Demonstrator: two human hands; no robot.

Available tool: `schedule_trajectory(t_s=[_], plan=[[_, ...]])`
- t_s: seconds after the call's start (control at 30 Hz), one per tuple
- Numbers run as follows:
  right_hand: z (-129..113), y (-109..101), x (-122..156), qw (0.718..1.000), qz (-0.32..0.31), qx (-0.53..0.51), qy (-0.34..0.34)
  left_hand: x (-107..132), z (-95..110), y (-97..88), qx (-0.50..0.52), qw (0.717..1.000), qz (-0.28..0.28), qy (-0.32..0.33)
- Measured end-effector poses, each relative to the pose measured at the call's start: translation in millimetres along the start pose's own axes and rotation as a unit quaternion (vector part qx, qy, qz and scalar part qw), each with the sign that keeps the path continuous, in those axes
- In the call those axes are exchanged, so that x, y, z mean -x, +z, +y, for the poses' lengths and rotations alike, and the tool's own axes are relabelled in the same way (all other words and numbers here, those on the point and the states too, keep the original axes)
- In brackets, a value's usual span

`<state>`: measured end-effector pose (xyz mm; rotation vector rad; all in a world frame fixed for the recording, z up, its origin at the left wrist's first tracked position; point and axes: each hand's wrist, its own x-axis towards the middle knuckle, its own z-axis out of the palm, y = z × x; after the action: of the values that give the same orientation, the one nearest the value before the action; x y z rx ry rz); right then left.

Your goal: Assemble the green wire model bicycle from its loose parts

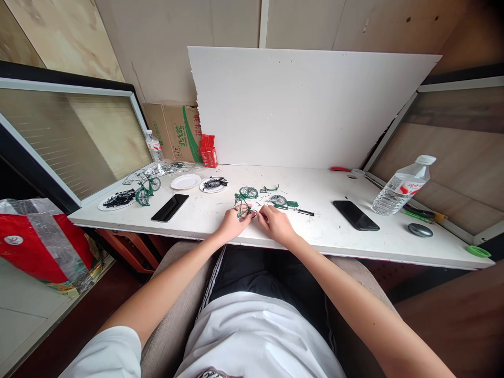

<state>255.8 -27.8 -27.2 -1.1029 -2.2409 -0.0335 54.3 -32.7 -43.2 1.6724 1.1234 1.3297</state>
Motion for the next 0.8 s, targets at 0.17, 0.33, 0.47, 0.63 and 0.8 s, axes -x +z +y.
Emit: schedule_trajectory(t_s=[0.17,0.33,0.47,0.63,0.8], plan=[[1.5,1.1,-0.3,0.999,-0.011,0.03,0.014,-0.3,-2.3,0.2,-0.008,1.0,-0.009,0.0],[-0.5,-0.1,-0.1,0.999,-0.019,0.013,0.025,-0.5,-3.6,0.4,-0.011,1.0,-0.01,0.011],[-0.8,-1.0,0.3,0.999,-0.011,-0.021,0.032,-0.3,-2.5,-0.4,-0.006,1.0,-0.005,0.008],[0.4,0.2,0.9,1.0,-0.014,-0.024,0.013,-0.3,-2.1,-0.5,0.016,1.0,-0.008,-0.006],[2.5,2.2,0.4,1.0,-0.016,0.004,0.016,-1.1,-5.0,0.0,0.036,0.999,-0.01,-0.02]])
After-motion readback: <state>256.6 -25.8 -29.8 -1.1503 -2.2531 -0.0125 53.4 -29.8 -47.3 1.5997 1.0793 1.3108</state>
